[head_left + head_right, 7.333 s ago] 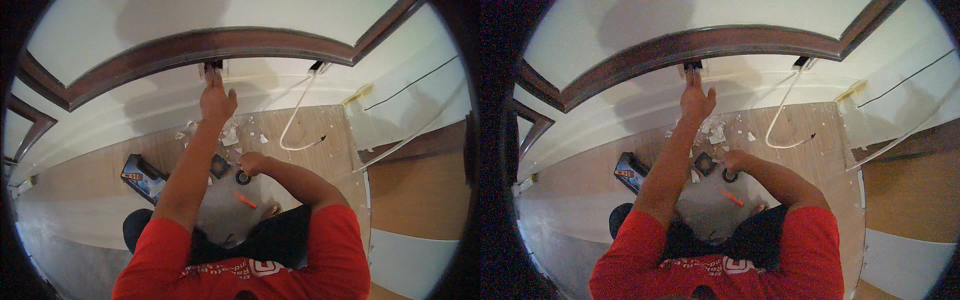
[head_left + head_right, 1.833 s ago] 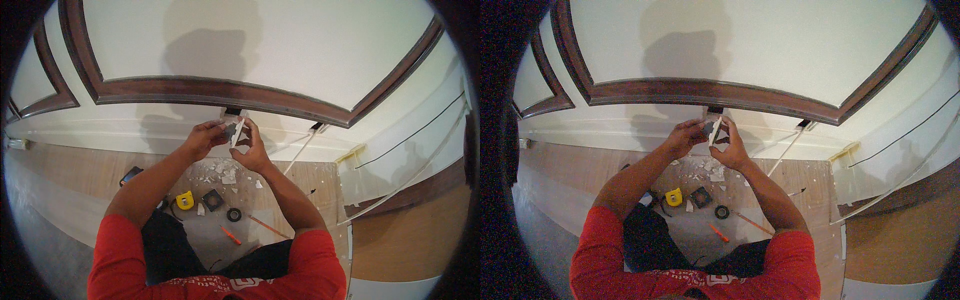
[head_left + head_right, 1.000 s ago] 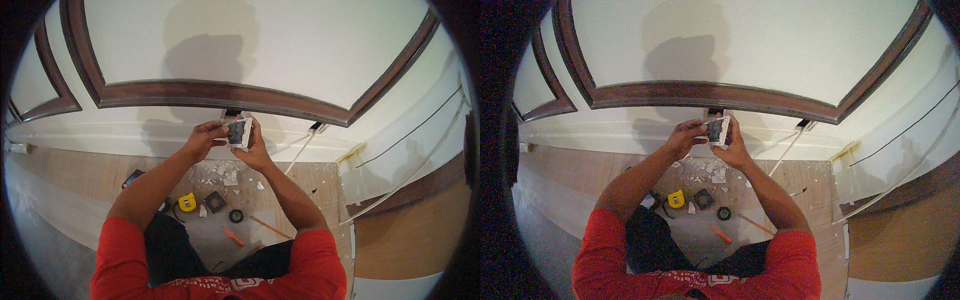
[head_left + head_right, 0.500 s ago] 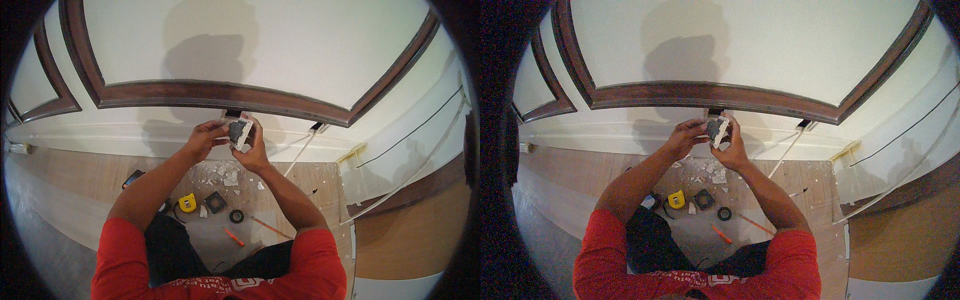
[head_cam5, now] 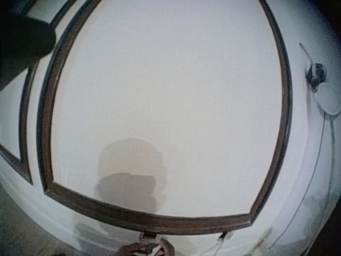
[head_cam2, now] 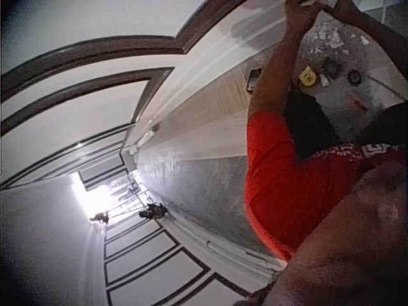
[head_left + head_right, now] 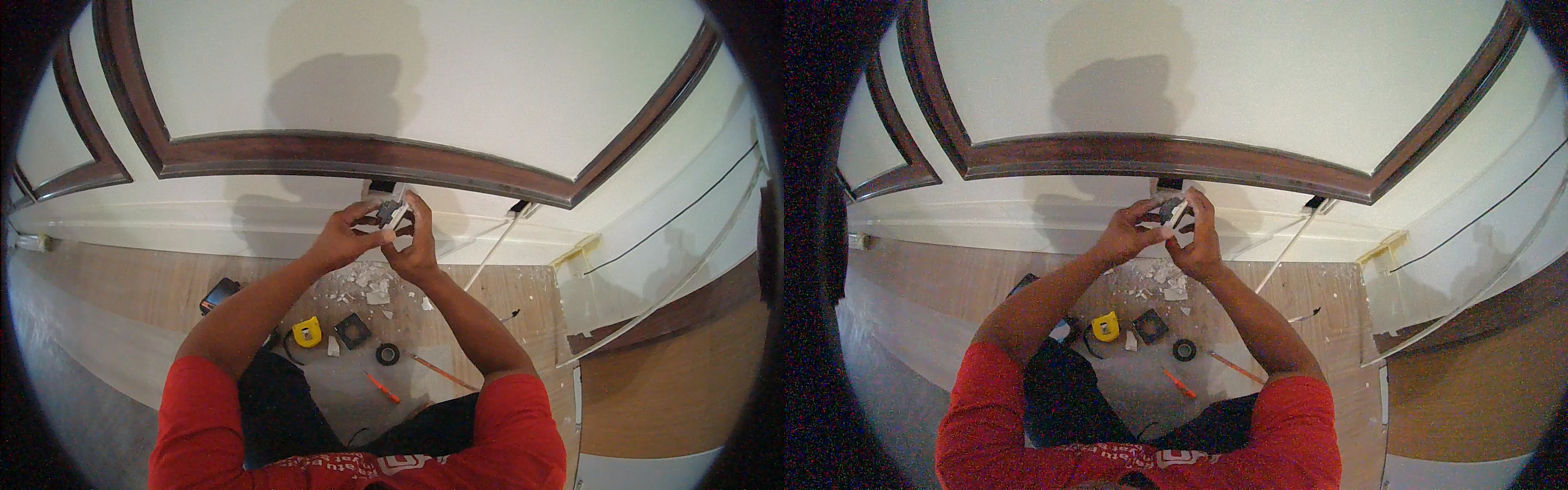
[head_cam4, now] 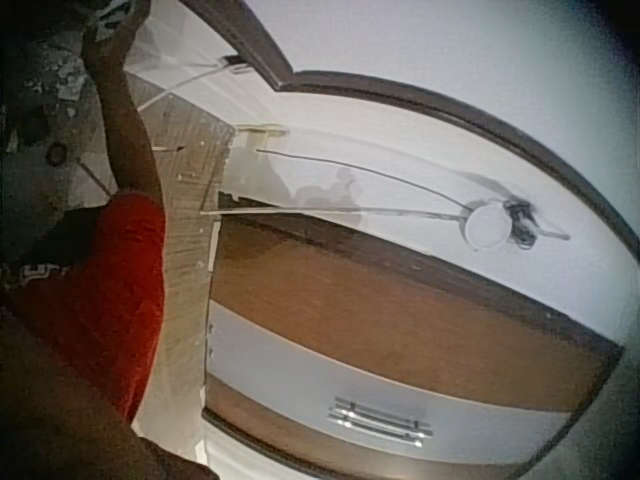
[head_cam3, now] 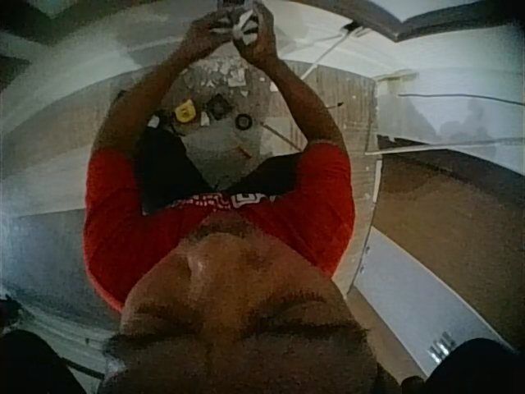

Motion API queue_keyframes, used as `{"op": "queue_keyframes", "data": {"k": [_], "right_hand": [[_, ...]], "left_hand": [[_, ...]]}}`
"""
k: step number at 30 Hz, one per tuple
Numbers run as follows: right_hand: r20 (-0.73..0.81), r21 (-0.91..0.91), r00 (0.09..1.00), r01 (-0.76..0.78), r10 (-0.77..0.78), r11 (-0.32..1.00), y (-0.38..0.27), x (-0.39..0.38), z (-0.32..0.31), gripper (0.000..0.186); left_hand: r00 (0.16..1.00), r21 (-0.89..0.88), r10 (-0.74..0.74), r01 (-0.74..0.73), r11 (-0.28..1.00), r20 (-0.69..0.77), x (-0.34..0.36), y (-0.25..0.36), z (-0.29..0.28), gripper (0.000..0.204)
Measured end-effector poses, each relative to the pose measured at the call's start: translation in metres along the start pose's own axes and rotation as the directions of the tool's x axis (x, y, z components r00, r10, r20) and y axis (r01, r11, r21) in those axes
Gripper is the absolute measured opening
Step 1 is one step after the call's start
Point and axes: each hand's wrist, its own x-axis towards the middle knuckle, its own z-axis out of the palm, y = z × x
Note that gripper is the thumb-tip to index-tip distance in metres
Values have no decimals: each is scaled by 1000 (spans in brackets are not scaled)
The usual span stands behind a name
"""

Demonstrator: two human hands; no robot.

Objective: The person prepares and installs an electrical outlet into a wall opening, using a small tool to guide wires and positioning the outlet casing.

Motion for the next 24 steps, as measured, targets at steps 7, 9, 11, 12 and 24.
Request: {"op": "queue_keyframes", "data": {"k": [7,9,11,12,24], "right_hand": [[-4,-83,996,87,-88,993,6,-1,-1,79],[-2,-70,997,80,-80,994,4,1,-1,79],[18,-5,1000,-16,16,1000,-1,1,-2,80],[30,24,997,-65,64,998,-2,0,-2,80],[-48,72,992,-109,112,991,11,-9,6,87]], "left_hand": [[999,72,42,-39,997,-34,-2,5,7,63],[998,89,31,-26,996,-56,-3,5,6,63],[995,75,-23,30,997,-92,-4,6,9,63],[995,93,-15,24,995,-98,-4,8,10,63],[998,28,-39,40,999,-57,-1,-8,2,59]]}}
